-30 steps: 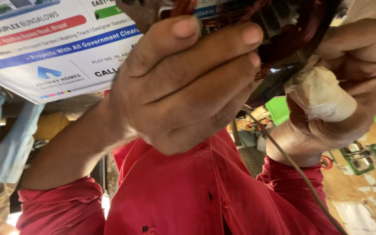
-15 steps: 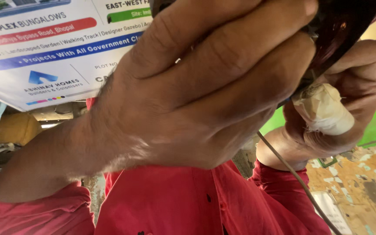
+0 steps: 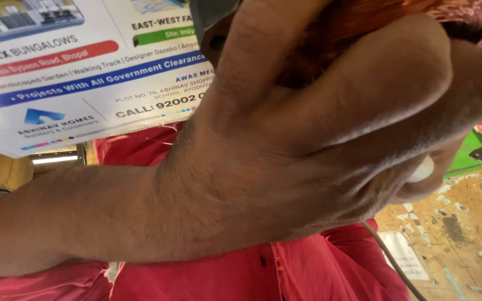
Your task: The person uses a hammer to tap a copper-wound electrical coil on a workbench, then wraps white thread around the coil by hand to secure the windings. The person rotates the coil and continues wrapping until the thread is cut.
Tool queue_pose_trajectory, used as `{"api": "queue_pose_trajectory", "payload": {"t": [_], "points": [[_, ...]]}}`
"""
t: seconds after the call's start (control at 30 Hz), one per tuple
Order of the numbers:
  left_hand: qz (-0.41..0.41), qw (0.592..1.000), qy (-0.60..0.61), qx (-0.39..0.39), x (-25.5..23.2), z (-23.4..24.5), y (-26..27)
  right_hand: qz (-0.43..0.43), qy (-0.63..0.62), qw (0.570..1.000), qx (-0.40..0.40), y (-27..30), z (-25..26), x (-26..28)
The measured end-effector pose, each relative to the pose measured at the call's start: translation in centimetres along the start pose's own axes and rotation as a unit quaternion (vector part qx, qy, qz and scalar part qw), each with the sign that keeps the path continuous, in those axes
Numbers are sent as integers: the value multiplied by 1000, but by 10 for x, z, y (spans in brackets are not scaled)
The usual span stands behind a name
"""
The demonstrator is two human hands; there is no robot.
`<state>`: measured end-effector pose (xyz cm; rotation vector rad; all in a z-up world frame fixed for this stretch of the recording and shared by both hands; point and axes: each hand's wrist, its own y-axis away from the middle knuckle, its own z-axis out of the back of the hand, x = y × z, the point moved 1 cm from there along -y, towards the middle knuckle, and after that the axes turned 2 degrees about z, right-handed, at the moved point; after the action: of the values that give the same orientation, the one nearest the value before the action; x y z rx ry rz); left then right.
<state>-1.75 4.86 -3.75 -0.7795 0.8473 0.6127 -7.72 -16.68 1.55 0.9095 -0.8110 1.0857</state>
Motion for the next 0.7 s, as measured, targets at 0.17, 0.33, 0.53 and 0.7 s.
{"api": "queue_pose_trajectory", "payload": {"t": [0.17,0.33,0.53,0.7], "points": [[1,1000,9,12,5,0,-6,19,30,999,3,5,1,-4],[2,1000,11,21,10,2,-11,45,69,997,7,-4,-3,-1],[1,999,14,37,14,1,-16,104,142,984,9,-21,0,6],[1,999,14,45,16,4,-15,141,181,973,12,-13,-6,3]]}}
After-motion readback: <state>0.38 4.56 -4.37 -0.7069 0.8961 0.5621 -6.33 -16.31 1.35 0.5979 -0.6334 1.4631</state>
